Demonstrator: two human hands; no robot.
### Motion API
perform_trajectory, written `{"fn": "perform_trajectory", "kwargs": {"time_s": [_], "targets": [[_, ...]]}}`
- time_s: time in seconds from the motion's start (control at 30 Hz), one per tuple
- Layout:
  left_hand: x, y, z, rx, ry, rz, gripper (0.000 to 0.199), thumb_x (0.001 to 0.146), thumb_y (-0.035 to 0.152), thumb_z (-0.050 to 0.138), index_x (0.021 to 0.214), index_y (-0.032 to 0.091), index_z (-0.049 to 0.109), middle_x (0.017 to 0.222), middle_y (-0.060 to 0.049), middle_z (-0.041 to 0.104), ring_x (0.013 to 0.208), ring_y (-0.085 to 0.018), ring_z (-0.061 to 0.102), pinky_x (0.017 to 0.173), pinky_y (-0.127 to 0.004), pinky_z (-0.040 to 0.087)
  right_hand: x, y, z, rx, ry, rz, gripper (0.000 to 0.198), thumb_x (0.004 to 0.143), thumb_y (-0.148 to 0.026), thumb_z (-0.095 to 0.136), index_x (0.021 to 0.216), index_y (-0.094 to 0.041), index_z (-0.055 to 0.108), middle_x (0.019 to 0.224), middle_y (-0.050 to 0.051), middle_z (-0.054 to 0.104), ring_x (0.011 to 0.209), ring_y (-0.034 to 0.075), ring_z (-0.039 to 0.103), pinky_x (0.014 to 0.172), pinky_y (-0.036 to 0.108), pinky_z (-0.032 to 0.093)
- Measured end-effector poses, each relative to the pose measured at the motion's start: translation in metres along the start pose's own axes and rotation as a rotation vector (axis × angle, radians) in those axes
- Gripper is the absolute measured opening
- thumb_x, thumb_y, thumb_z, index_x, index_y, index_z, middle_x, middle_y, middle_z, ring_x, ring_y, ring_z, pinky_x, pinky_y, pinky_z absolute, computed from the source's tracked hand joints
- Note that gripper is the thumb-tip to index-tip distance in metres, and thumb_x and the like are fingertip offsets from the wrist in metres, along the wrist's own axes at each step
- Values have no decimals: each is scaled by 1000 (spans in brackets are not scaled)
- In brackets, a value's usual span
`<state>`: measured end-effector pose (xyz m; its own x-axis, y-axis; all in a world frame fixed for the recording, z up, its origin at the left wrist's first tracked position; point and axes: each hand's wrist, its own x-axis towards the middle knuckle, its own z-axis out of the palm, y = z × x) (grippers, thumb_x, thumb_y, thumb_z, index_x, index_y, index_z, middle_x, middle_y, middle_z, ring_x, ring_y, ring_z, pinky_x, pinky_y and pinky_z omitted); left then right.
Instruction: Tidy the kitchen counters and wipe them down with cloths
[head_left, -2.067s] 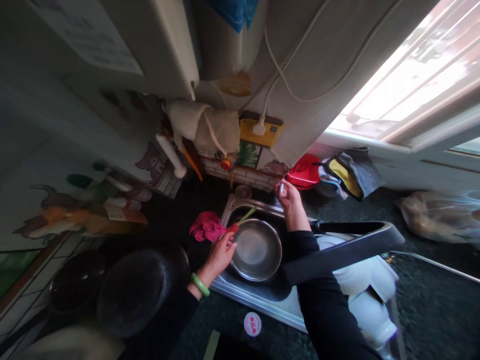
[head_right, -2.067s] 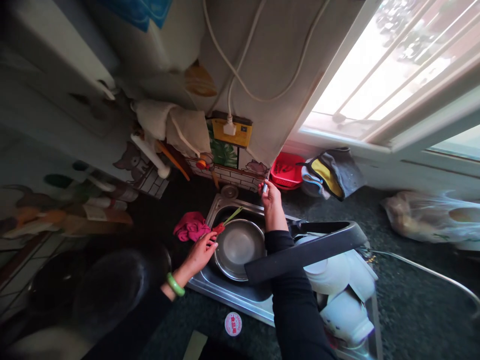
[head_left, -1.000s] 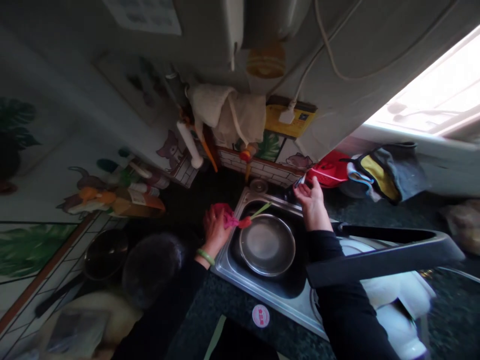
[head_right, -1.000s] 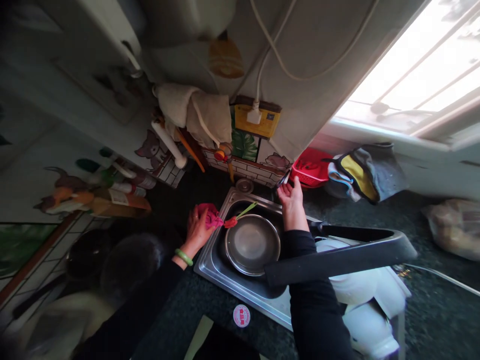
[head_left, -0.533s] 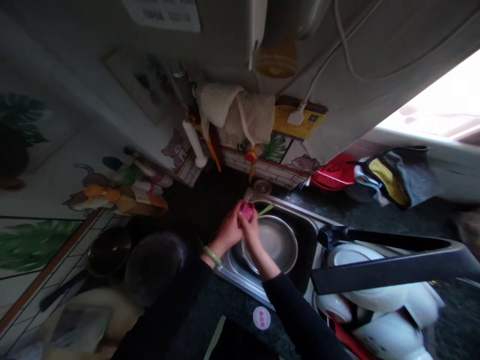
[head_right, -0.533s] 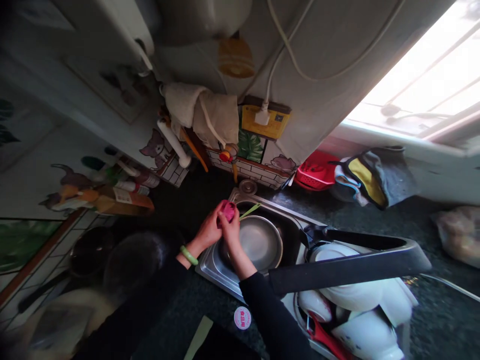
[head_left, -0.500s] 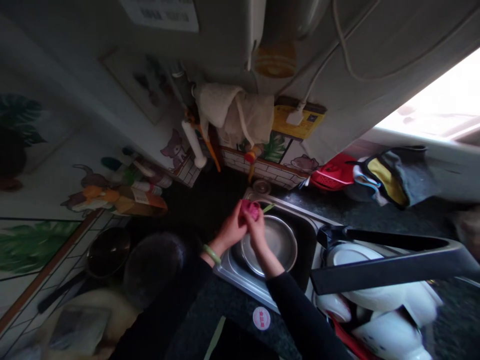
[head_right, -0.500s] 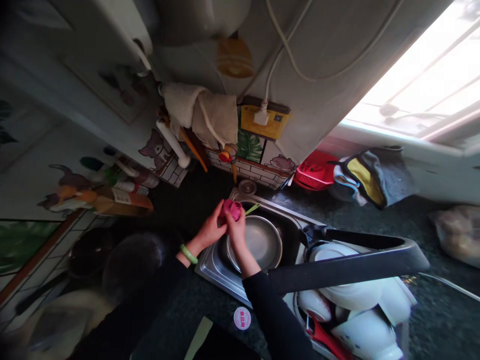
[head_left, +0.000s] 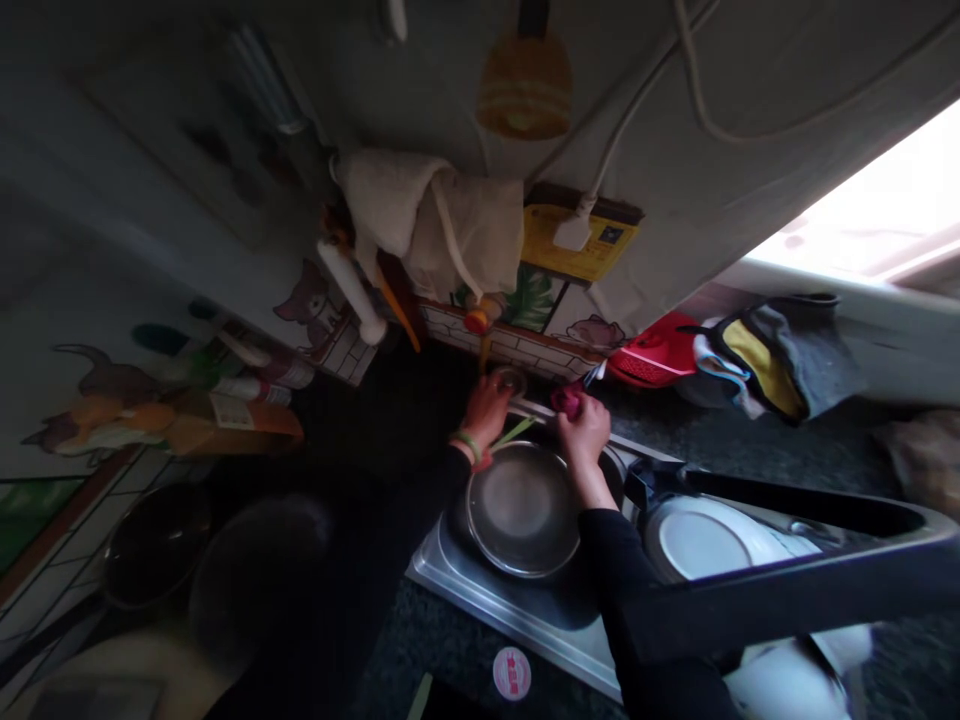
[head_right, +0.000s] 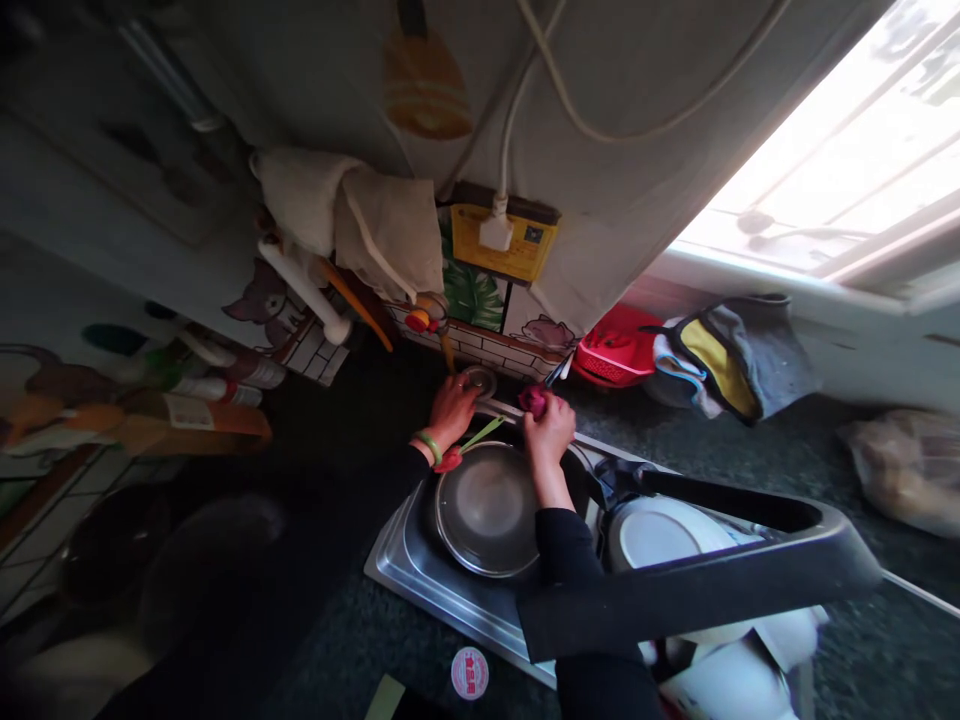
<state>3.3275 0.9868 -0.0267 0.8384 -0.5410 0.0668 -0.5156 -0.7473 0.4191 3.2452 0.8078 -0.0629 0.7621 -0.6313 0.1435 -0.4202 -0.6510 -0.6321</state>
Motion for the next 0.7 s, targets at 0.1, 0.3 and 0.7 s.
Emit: {"fn": "perform_trajectory", "kwargs": {"time_s": [0.1,0.3,0.7], "targets": [[2,-9,-3,-22,-1,33,31,90,6,55,108,22,75,125,-12,65,117,-29,56,102,-46,51,0,-3,5,-6,-11,-33,39,74,-25,59,112,-19,66,107,14,65,101,32,54,98,47,43],[-25,-25,-32,-161,82,1,27,91,8,57,108,23,72,123,-8,65,115,-23,61,102,-37,52,5,-25,16,27,-95,-105,35,73,-23,61,106,-17,69,104,14,69,99,31,58,95,44,46],[-157,-30,-81,-489,380,-184,8,90,17,55,92,22,60,108,-8,63,101,-20,65,82,-30,58,28,-87,26,389,-508,-95,16,67,-25,78,82,-24,72,86,1,75,82,21,65,76,31,50]]}}
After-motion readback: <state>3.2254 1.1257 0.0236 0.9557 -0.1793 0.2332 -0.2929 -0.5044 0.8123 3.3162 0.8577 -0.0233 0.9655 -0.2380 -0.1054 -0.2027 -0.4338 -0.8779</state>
